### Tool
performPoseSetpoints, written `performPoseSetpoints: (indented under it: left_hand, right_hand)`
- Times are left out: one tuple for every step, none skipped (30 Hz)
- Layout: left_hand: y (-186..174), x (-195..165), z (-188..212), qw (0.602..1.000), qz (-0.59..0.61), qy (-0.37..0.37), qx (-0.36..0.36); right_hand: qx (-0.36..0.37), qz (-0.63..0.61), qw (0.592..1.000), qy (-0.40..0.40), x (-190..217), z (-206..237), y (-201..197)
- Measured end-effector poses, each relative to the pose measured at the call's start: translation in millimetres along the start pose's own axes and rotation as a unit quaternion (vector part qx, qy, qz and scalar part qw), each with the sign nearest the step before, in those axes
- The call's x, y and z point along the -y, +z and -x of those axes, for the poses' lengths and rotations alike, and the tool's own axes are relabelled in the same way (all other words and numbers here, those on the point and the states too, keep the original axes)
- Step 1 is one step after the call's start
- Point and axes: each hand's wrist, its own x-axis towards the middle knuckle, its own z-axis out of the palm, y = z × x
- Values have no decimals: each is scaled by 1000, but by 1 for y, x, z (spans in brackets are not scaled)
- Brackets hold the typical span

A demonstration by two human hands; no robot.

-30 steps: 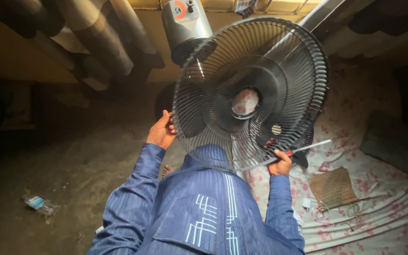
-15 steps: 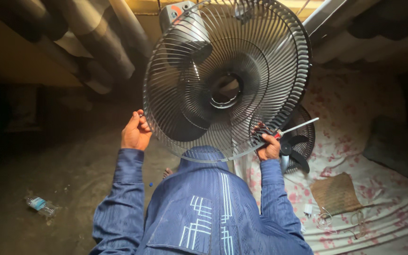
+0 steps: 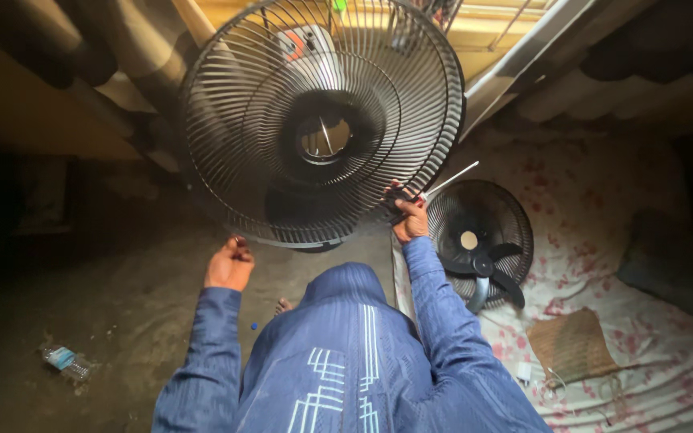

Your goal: The person services an electric pedestal fan while sitting on the floor beside a bed. They use a screwdriver to unscrew the fan grille, remove the front cover, handle the blades, and work on the fan head, with a smaller fan lying on the bed nearby.

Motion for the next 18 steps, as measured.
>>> performPoseSetpoints:
  left_hand:
    - [-2, 3, 4, 1000, -7, -7, -10]
    - [-6, 6, 8, 1000, -15, -14, -20]
    - [-7, 8, 10, 999, -22, -22, -31]
    - [-10, 10, 13, 999, -18, -32, -28]
    - [-12, 13, 15, 999, -13, -43, -27]
    - [-15, 16, 16, 998, -7, -55, -26]
    - [-17, 18, 16, 998, -16, -59, -33]
    - [-20, 22, 17, 997, -25, -64, -39]
    - [-20, 24, 16, 996, -34, -69, -45]
    - [-21, 28, 15, 996, -47, -64, -44]
    - [-21, 32, 13, 996, -60, -60, -43]
    - [-22, 38, 11, 995, -72, -55, -41]
    - [-20, 42, 8, 995, -74, -57, -32]
    - [-19, 47, 6, 995, -77, -59, -23]
    - [-18, 51, 4, 995, -79, -62, -15]
    - [-16, 56, 3, 994, -85, -62, -14]
    - [-13, 61, 0, 994, -90, -62, -13]
    - [-11, 65, -2, 993, -97, -63, -11]
  right_hand:
    - [-1, -3, 1000, -7, -2, -4, 1]
    - [-9, 3, 1000, -5, -4, -7, 1]
    - [-19, 10, 1000, -3, -5, -11, 2]
    - [-28, 16, 999, 0, -7, -13, 2]
    - [-20, 6, 1000, 6, -8, -16, 3]
    - [-13, -3, 1000, 12, -10, -20, 3]
    - [-5, -13, 1000, 17, -11, -24, 3]
    - [-12, -4, 1000, 10, -12, -25, 2]
    - [-19, 5, 1000, 3, -13, -28, 3]
    - [-27, 15, 1000, -4, -13, -31, 2]
    - [-50, 9, 999, 6, -13, -33, 0]
    - [-72, 4, 997, 16, -14, -34, -2]
    - [-93, -2, 995, 26, -15, -37, -3]
    - [-96, -6, 995, 33, -16, -38, -5]
    - [-101, -9, 994, 41, -17, -39, -7]
    - [-106, -11, 993, 49, -17, -40, -9]
    - [-109, 11, 993, 44, -18, -43, -9]
    - [-112, 33, 992, 38, -19, -46, -10]
